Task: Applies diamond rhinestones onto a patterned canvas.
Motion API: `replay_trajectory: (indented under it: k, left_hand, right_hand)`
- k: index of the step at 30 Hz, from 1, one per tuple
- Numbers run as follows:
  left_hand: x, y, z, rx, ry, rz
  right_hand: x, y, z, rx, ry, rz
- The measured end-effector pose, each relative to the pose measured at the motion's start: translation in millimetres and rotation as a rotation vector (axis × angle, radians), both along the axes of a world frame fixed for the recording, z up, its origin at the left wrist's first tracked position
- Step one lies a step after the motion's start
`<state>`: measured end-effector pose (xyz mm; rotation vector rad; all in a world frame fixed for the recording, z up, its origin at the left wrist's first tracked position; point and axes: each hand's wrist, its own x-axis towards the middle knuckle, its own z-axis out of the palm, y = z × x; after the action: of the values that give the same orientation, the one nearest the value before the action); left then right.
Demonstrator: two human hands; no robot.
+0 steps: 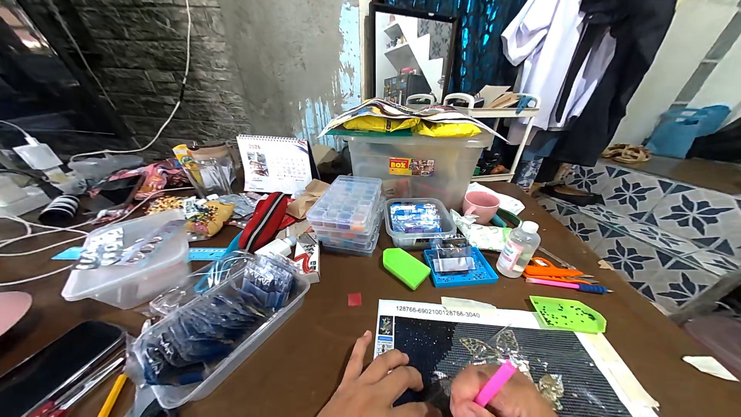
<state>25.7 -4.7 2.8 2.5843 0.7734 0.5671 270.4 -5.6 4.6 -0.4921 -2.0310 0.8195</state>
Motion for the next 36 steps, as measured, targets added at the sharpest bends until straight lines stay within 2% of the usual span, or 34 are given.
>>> replay_trajectory:
  k: [9, 15, 29, 36]
  left_hand:
    - [0.9, 0.3, 1.9, -0.004, 0.017, 0.0]
    - [0.7, 0.7, 2.7, -0.022, -0.005, -0.005]
    - [0.2, 0.7, 2.8, -0.033, 0.0, -0.01]
    - [-0.3, 2.5, 0.4, -0.022, 0.013, -0.01]
  right_hand:
    - [-0.7, 0.9, -0.4, 0.035, -0.004, 0.001]
    - [2.8, 3.8, -1.2, -0.098, 0.058, -0.047]
    - [3.9, 5.1, -2.1, -0.236, 0.152, -0.063]
    - [4.9, 7.7, 0.6, -0.329, 0.213, -0.211]
